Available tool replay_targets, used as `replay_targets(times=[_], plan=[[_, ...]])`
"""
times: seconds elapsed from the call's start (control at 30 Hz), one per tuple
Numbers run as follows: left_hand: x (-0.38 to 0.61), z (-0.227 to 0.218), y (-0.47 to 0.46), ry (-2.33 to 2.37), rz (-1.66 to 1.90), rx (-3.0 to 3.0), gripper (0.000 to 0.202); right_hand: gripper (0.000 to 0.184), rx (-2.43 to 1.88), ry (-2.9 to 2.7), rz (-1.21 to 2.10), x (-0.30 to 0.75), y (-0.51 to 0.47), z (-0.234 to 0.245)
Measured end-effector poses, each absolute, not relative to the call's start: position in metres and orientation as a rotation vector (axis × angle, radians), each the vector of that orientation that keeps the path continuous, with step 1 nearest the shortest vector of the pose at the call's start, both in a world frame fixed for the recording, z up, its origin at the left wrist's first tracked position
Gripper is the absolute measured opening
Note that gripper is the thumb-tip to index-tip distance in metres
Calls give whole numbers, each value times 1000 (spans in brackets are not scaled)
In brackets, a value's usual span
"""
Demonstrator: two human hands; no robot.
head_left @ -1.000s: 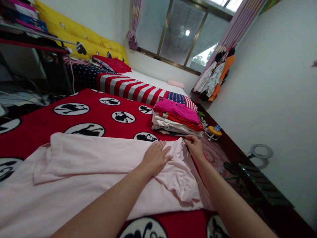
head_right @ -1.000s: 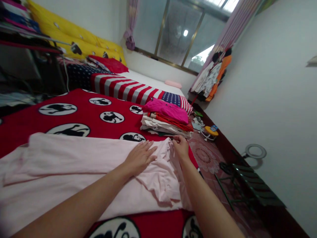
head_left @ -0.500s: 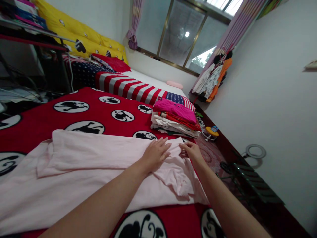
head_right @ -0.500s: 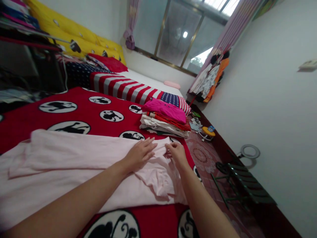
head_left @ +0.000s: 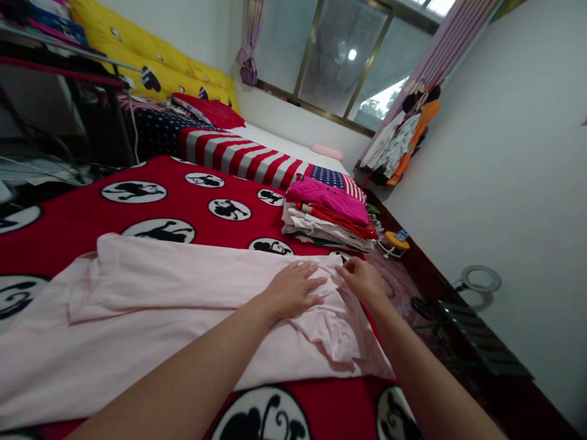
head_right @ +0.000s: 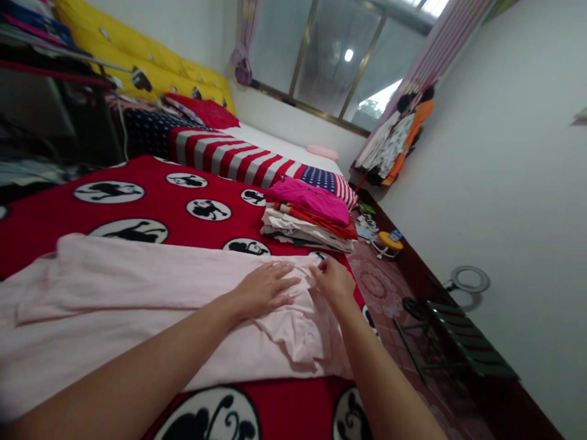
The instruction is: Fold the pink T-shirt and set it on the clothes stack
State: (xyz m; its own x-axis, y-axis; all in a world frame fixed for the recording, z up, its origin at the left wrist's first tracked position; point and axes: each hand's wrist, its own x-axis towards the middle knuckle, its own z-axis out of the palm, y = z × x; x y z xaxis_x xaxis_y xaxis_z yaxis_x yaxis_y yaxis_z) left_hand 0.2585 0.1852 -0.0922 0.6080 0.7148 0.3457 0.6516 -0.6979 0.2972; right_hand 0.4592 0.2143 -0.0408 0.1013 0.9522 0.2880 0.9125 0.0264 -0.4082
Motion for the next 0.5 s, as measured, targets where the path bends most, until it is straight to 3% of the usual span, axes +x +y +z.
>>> replay_targets(times=[0.07,0.17,0.3,0.5], plan=[[259,-92,185,1158,672,2692,50,15,-1734,-1947,-1,453,216,-41],[259,-91,185,1168,655,2696,52,16,-1556,-2096,126,452,225,-53],[257,-91,185,1158,628,2701,58,13,-1603,-2115,248,464,244,-67],[258,-92,186,1155,639,2661,64,19,-1646,-2046,256,475,216,-45]])
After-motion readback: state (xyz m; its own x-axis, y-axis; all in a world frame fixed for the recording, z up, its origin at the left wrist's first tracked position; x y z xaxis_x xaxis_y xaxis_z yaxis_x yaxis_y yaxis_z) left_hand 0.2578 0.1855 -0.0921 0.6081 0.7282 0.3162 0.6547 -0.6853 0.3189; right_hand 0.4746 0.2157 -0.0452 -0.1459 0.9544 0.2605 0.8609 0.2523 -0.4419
